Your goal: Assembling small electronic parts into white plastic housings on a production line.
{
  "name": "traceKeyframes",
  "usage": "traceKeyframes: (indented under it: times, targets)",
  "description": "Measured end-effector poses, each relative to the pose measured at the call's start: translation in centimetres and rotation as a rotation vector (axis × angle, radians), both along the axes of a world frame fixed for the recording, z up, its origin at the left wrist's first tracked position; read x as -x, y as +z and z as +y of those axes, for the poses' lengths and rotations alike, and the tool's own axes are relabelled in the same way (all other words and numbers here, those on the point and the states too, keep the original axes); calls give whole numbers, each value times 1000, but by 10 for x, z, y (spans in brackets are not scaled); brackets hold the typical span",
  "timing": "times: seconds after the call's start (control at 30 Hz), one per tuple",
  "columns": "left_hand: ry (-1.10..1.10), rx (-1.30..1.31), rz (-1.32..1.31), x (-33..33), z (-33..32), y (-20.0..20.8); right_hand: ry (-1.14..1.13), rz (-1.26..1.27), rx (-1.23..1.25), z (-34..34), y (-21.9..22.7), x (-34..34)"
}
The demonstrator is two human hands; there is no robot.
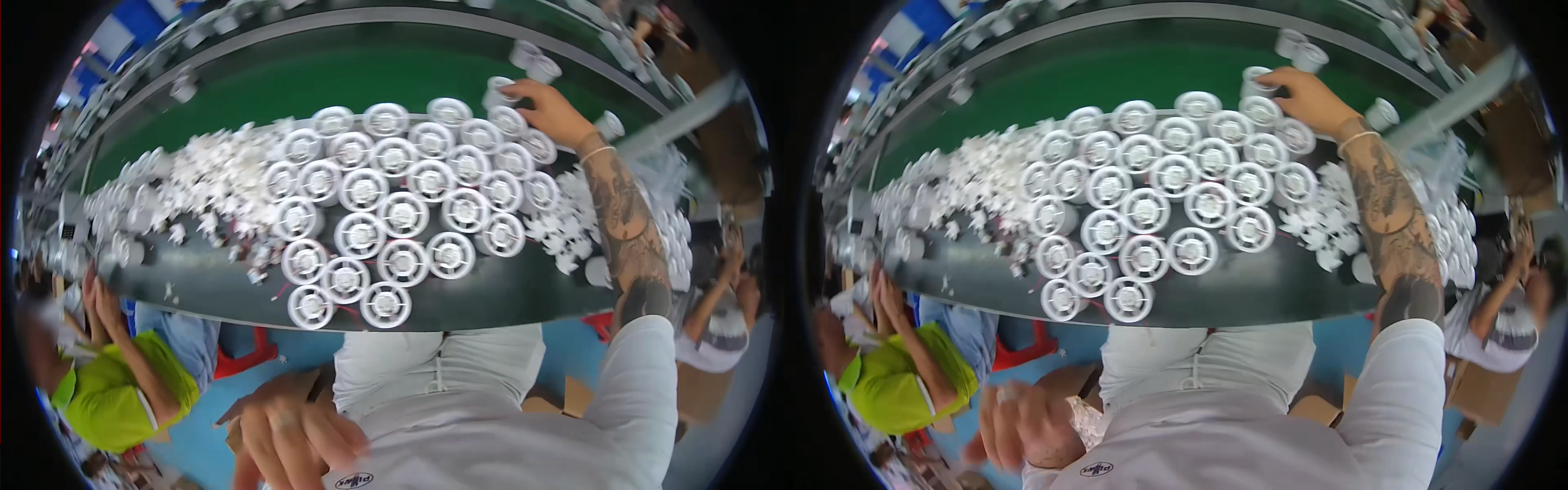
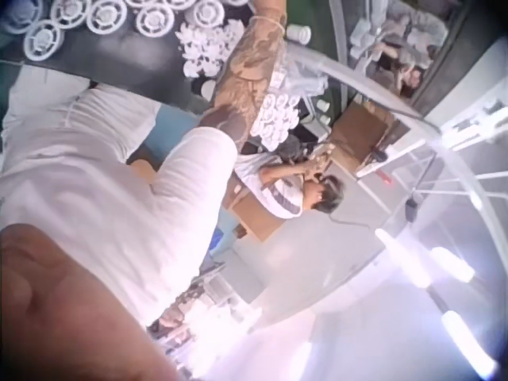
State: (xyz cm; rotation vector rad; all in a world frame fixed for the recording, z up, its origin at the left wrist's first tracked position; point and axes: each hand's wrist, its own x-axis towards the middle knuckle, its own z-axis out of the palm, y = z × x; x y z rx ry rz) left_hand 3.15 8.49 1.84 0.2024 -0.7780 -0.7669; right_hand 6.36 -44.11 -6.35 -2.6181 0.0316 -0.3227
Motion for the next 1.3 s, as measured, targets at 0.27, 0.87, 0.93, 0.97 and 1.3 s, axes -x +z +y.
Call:
traceKeyframes:
  times: [0.27,0.87,0.93,0.97,1.3]
  targets:
    - [1166,-874,101,-90,73,-83,-254,-7,-198,-17,14,6]
    - [1662,-1821,-1283,-254,71,-141,-528,-241,-78,250,-19,237]
    - [1582,-1900,-1646,-261,94,-144,-509,-302,-46,249,-36,230]
    - [1562,-2057,-1068,-243,84,-122,-507,-322,-75,247,-37,221]
    - [1295,-1153,-395,-135,29,-91,-533,-381,-44,245,-24,220]
